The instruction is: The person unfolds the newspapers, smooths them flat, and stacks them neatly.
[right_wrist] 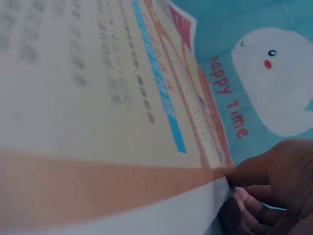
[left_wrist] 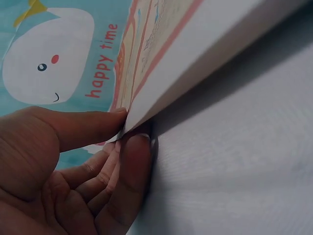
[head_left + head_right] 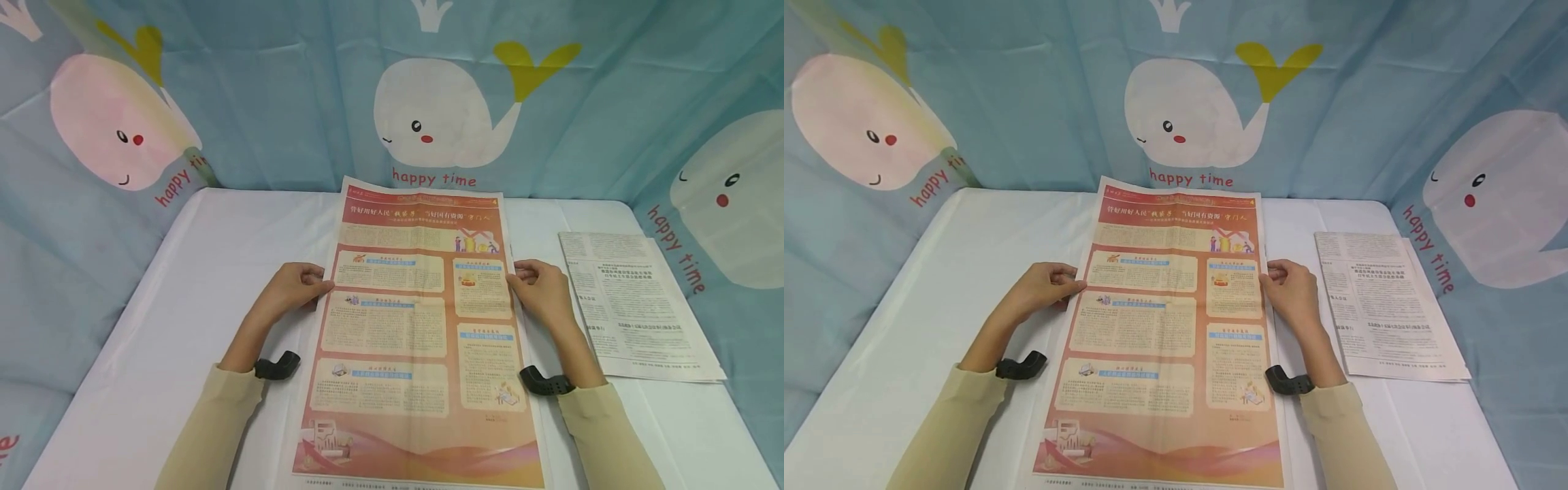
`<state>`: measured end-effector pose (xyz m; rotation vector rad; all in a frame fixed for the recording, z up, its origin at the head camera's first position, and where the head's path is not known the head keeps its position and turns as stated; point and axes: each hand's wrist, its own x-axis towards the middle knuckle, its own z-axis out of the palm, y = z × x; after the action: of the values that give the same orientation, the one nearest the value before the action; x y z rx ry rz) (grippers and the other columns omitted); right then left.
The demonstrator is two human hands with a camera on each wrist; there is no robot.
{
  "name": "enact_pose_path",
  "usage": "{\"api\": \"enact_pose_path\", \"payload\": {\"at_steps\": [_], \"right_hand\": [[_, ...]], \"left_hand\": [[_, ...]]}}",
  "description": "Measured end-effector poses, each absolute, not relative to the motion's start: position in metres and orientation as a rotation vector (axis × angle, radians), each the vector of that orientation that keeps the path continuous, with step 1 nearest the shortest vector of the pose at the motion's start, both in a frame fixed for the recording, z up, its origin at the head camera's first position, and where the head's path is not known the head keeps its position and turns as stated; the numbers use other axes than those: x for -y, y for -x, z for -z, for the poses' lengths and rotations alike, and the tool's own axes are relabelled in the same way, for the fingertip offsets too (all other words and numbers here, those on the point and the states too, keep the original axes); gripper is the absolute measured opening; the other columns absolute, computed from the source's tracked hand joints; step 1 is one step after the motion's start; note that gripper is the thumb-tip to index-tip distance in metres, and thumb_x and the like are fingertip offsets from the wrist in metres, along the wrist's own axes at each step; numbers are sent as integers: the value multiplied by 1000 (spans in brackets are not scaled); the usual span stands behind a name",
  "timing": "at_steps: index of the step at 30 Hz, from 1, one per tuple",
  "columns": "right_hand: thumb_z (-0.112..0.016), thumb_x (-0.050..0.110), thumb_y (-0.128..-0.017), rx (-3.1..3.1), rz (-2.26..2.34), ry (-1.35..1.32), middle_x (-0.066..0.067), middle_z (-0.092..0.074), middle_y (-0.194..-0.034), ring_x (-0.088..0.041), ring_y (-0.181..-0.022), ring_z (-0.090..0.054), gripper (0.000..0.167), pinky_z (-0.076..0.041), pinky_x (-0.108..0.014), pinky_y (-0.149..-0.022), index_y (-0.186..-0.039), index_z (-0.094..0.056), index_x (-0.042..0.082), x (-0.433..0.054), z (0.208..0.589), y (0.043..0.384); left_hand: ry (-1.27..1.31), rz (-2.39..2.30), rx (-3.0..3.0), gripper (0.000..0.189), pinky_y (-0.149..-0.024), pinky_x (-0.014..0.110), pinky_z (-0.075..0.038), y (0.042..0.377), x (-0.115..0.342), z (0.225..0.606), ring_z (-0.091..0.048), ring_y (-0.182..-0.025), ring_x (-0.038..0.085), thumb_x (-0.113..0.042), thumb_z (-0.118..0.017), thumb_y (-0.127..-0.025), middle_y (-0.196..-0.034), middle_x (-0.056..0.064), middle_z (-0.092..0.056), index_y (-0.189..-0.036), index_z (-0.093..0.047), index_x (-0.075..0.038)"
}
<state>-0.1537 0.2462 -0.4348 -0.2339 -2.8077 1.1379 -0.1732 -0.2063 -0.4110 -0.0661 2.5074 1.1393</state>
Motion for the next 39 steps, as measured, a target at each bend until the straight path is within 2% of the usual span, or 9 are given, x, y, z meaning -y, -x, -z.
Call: {"api": "enact_pose_path", "payload": {"at_steps": [4,7,14,21,26,33,39], "right_hand": [[-74,13,-96,2802,-1120,229,-26,-77,-104,-33,-85,-76,34,-47,-15,-61,-124,-73,-6,-245,436,154],[-73,13,-96,2807,-1091,226,-25,-77,-104,-36,-89,-76,34,-48,-19,-67,-125,-72,-6,-244,436,153],[-74,12,-95,2832,-1043,203,-24,-77,-105,-36,-90,-75,35,-50,-30,-74,-125,-72,-6,-243,436,153],[-73,13,-96,2836,-1034,202,-25,-76,-108,-37,-93,-75,36,-51,-34,-76,-126,-71,-6,-243,434,151],[-72,14,-98,2806,-1039,182,-26,-72,-115,-40,-101,-73,38,-54,-43,-83,-130,-70,-5,-239,431,150],[-71,14,-100,2765,-1130,-3,-25,-72,-115,-40,-101,-72,34,-57,-48,-85,-129,-71,-3,-223,424,148],[-71,16,-101,2782,-1218,-164,-22,-74,-113,-36,-100,-74,33,-61,-53,-88,-129,-71,-2,-194,419,141]], "left_hand": [[77,-1153,-2489,58,-69,26,-57,174,206,410,-70,-75,15,-27,-75,-100,-111,23,-76,-142,-57,10],[86,-1168,-2467,56,-70,26,-59,174,207,408,-71,-79,15,-27,-73,-101,-114,24,-76,-141,-58,9],[68,-1200,-2408,53,-71,25,-61,173,209,406,-72,-84,15,-26,-69,-103,-119,25,-76,-140,-58,11],[42,-1200,-2404,48,-69,24,-61,172,210,406,-70,-79,15,-25,-70,-102,-113,22,-78,-135,-63,9],[27,-1194,-2402,45,-70,25,-61,173,212,405,-68,-80,17,-25,-69,-103,-110,21,-78,-133,-64,8],[20,-1194,-2360,45,-72,25,-62,174,216,403,-68,-81,17,-25,-67,-105,-112,21,-76,-136,-64,8],[28,-1197,-2317,48,-71,23,-60,172,221,401,-66,-77,15,-26,-67,-105,-102,15,-75,-138,-62,8]]}}
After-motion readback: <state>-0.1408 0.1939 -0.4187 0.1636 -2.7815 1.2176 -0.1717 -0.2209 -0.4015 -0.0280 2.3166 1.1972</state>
